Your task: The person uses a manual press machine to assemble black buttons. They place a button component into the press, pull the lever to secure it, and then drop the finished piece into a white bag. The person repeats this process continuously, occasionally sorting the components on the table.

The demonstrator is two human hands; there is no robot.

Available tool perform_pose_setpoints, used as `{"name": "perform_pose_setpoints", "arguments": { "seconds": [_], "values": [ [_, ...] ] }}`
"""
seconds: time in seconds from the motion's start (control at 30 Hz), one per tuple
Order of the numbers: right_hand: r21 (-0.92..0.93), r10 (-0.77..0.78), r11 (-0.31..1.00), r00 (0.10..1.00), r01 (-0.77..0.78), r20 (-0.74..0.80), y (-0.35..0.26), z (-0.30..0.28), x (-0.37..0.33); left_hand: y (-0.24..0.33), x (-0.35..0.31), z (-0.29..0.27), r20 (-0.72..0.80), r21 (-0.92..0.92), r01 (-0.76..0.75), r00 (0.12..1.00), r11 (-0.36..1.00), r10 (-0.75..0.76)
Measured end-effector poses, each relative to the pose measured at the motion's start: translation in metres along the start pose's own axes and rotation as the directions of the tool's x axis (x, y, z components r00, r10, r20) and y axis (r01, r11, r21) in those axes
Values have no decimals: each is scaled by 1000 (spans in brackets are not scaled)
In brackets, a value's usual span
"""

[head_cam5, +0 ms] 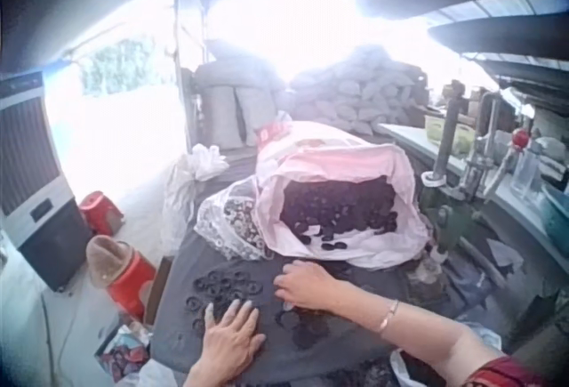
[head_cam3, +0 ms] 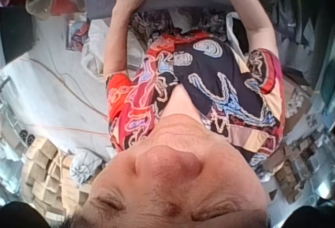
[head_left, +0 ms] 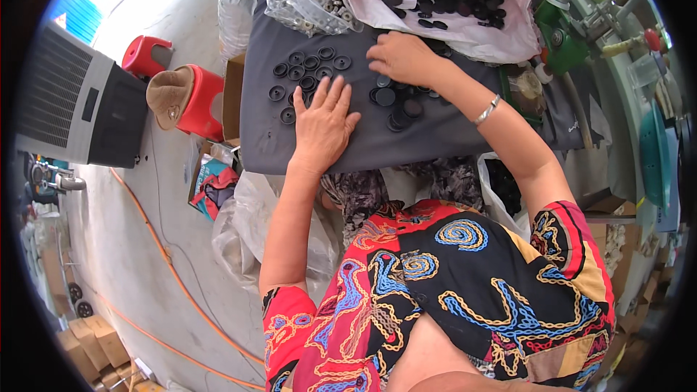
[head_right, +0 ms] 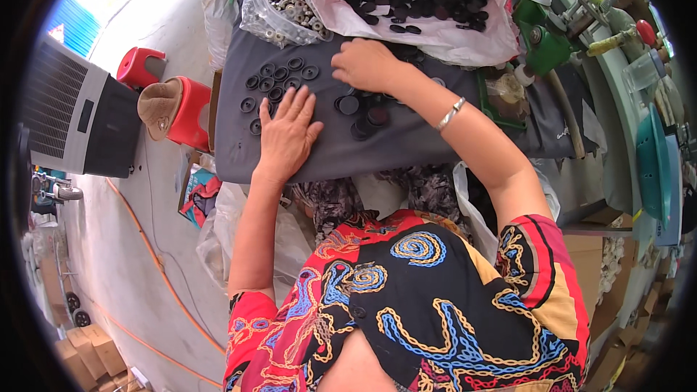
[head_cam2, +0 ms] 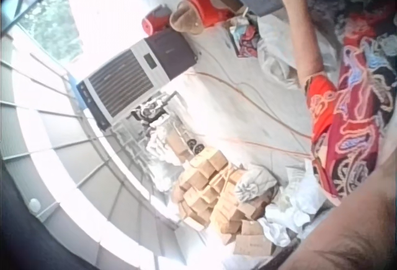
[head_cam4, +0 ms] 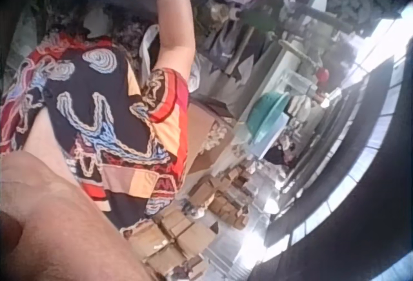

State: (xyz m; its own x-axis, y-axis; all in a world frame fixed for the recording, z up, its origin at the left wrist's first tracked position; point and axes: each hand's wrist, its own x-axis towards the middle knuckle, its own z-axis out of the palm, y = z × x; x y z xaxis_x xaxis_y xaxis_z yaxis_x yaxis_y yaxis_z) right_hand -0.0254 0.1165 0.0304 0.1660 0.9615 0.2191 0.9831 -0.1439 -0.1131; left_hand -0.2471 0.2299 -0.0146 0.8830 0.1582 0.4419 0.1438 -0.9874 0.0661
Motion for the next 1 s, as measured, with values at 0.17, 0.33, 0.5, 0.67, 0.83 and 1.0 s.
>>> {"name": "perform_pose_setpoints", "arguments": {
  "seconds": [0.17,0.33,0.5,0.67,0.83,1.0],
  "values": [
    [44,-13,999,986,6,163,-21,-10,-22,-2,-15,-6,109,10,-5,994,1000,4],
    [87,51,994,976,-71,210,-17,-11,-25,-1,-17,-7,-25,-71,-18,1000,997,17],
    [149,23,987,966,-64,259,-15,-12,-17,25,7,-5,-142,-230,-60,989,971,27],
    [160,10,985,963,-56,271,-12,-12,-23,52,34,7,-179,-315,-77,984,946,20],
    [140,-2,990,976,-30,219,-14,-13,-28,53,36,11,-141,-391,-75,990,917,21],
    [260,-61,965,994,35,93,-6,-10,-32,48,18,1,-257,-573,-3,950,819,-177]
  ]
}}
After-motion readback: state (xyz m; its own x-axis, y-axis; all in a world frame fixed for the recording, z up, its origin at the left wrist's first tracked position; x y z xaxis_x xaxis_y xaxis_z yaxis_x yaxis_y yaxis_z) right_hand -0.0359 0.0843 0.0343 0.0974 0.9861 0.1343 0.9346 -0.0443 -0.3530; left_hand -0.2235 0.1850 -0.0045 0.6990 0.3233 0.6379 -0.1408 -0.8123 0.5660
